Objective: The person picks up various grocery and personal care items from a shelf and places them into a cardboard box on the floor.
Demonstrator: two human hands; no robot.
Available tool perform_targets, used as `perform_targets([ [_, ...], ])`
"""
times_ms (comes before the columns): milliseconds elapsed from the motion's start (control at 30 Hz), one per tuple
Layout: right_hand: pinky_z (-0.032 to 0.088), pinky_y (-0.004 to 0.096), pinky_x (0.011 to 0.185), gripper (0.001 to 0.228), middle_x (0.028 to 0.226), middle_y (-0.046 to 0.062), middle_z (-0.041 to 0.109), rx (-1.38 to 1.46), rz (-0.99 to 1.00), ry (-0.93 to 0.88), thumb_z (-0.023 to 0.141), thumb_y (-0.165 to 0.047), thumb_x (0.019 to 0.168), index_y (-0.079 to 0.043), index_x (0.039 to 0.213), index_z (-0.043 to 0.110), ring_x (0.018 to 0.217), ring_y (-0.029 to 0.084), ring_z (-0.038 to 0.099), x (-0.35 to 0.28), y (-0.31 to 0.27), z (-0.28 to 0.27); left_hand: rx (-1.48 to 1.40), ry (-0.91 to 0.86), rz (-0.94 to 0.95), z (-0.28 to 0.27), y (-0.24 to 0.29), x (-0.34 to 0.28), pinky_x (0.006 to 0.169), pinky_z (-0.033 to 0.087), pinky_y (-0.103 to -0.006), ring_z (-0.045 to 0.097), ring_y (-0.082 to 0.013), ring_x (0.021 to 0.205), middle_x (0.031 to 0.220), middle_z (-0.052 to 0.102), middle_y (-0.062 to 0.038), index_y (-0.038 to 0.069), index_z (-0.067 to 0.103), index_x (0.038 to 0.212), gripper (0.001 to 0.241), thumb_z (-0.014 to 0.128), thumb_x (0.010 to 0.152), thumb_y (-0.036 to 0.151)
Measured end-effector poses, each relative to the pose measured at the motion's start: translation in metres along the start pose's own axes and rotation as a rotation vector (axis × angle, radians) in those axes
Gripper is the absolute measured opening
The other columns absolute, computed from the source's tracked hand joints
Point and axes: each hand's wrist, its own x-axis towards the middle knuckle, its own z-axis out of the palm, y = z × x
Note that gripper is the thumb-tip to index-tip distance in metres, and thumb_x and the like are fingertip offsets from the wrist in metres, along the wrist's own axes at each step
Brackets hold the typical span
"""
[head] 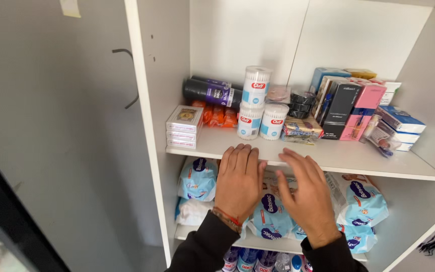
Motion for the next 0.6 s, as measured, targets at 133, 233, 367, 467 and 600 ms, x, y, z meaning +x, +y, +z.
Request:
perform_targets([
  [133, 0.047, 0.062, 0.149, 0.037, 0.165, 0.008, 0.086, 0.002, 0.000, 0.122, 0.076, -0.018, 0.121, -0.013, 0.157, 0.084, 0.160, 0.031, 0.077, -0.009, 0.002, 0.018, 0.041, 0.036, 0.027, 0.009, -0.008, -0.002, 0.133, 0.056, -0.0591, 0.078, -0.0440, 0.138, 0.141, 0.084, -0.024, -0.005, 0.082, 0.143, 0.033, 0.063, 0.131, 0.019],
  [233, 0.051, 0.060, 0.143, 0.030, 0.159, 0.007, 0.089, 0.003, 0.007, 0.188, 0.075, -0.018, 0.122, -0.013, 0.150, 0.086, 0.156, 0.031, 0.081, -0.009, 0.002, 0.027, -0.011, 0.039, -0.014, 0.003, -0.003, 0.001, 0.132, 0.057, -0.0604, 0.080, -0.0453, 0.137, 0.140, 0.086, -0.027, -0.008, 0.083, 0.143, 0.038, 0.059, 0.133, 0.019],
  [367, 0.054, 0.059, 0.140, 0.021, 0.151, 0.006, 0.092, -0.003, 0.033, 0.252, 0.078, -0.017, 0.122, -0.012, 0.141, 0.086, 0.149, 0.030, 0.084, -0.004, 0.001, 0.036, -0.021, 0.001, -0.037, -0.002, -0.003, 0.003, 0.137, 0.053, -0.0602, 0.079, -0.0445, 0.142, 0.145, 0.086, -0.027, -0.009, 0.082, 0.145, 0.040, 0.064, 0.130, 0.023],
  [467, 0.054, 0.060, 0.138, 0.012, 0.143, 0.008, 0.093, 0.002, 0.056, 0.278, 0.081, -0.015, 0.122, -0.010, 0.132, 0.086, 0.144, 0.032, 0.084, -0.004, -0.006, 0.039, -0.058, -0.033, -0.020, -0.008, -0.005, 0.000, 0.139, 0.052, -0.0619, 0.076, -0.0465, 0.146, 0.149, 0.083, -0.028, -0.010, 0.080, 0.151, 0.042, 0.059, 0.133, 0.021],
  [600, 0.054, 0.060, 0.139, 0.008, 0.141, 0.009, 0.094, -0.030, 0.073, 0.321, 0.083, -0.010, 0.122, -0.009, 0.129, 0.086, 0.143, 0.033, 0.085, -0.002, -0.007, 0.045, -0.034, -0.025, 0.020, -0.012, -0.009, 0.000, 0.142, 0.051, -0.0607, 0.076, -0.0472, 0.147, 0.152, 0.083, -0.030, -0.012, 0.080, 0.154, 0.042, 0.061, 0.133, 0.019],
])
